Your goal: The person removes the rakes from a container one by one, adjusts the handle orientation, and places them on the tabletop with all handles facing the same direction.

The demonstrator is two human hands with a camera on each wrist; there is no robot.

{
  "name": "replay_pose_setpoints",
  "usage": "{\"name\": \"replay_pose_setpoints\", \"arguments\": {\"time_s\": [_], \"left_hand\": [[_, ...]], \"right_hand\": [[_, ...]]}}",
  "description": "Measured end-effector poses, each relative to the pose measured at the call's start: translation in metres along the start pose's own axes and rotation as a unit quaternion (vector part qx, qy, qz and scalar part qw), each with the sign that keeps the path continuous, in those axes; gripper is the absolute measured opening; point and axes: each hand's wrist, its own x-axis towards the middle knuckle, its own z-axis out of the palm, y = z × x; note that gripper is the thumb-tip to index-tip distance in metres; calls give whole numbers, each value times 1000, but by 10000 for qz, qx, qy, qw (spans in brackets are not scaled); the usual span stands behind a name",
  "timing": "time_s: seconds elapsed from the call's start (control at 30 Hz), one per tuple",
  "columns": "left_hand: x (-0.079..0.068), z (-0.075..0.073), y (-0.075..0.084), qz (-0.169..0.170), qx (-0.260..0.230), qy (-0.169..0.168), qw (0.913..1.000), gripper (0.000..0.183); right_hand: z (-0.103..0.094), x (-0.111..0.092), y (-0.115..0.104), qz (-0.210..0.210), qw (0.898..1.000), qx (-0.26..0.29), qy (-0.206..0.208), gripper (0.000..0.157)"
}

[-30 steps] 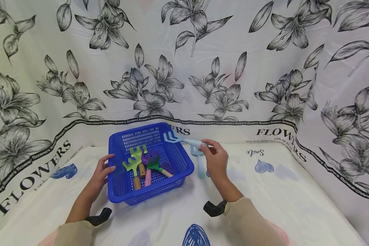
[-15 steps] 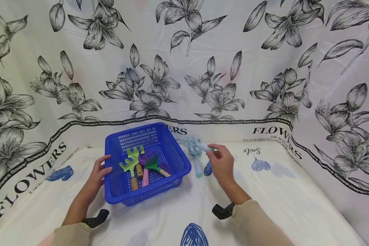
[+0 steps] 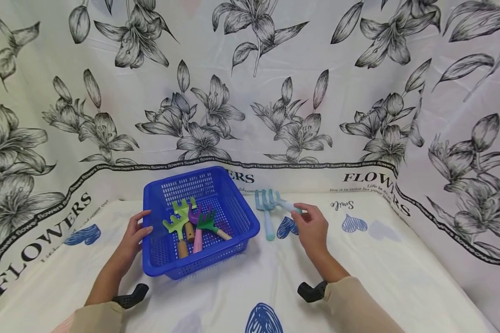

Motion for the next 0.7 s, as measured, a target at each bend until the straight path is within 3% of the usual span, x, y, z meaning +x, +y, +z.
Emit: {"name": "replay_pose_setpoints", "arguments": {"time_s": [0.43,0.57,0.7], "left_hand": [[1,-1,-1,-18,-74,-30,10000,63],[1,0,1,-43,-49,-24,10000,63],[0,0,2,-91,8,-16,10000,63]], "right_hand": [[-5,0,6,46,9975,-635,293,20],[-6,0,10,131,9954,-936,126,18],[-7,0,16,510,9897,-1319,-236,20]]}}
